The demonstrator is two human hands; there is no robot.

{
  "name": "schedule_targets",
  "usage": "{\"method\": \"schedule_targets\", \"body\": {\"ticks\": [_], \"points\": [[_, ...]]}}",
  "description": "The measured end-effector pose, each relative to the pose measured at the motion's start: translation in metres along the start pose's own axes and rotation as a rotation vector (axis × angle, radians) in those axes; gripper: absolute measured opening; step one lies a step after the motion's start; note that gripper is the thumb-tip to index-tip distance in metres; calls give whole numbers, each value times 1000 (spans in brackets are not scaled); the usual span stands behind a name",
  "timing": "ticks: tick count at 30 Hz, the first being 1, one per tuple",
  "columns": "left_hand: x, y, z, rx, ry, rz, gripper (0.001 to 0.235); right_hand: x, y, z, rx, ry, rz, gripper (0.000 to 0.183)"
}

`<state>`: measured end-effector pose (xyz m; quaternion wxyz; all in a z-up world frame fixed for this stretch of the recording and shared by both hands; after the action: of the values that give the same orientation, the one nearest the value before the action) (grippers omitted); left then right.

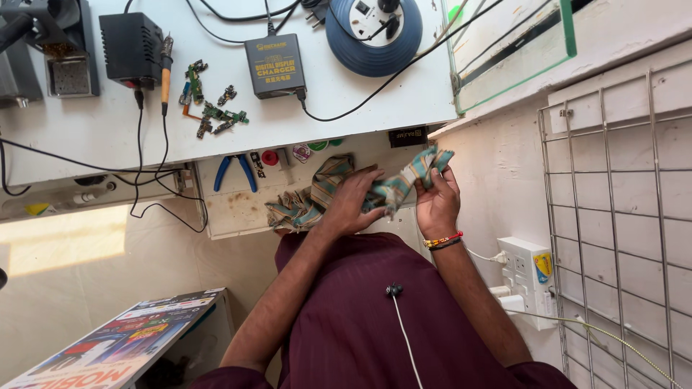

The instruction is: The person wipes a small black box with a cloth, then sprays a bottle and wipes a white cup. The person then picks up small electronic components from the workbench and wipes them with the cloth.

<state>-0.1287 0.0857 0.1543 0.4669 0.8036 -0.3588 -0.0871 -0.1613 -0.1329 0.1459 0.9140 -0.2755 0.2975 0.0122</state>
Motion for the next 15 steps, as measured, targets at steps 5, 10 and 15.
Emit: {"method": "schedule_targets", "body": {"ticks": [5, 10, 15], "points": [[-20, 0, -20, 66, 3, -84, 96, 27, 10, 42, -27, -28, -326, 49], [-43, -1, -35, 139, 62, -155, 92, 4, 46, 84, -486, -138, -500, 67], [-65, -3, -39, 202, 50, -171, 91, -20, 52, 111, -661, -280, -520, 68]]}}
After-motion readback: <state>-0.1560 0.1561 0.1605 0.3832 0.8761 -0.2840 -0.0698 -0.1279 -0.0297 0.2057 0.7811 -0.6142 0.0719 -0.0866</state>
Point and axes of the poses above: each hand's wrist, its own x-axis towards the middle knuckle, its own z-axis out of the palm, y = z × x, the point moved 2 cm from there along x, towards the middle knuckle, and after that the axes turned 13 degrees about z, right-handed, at the moved point
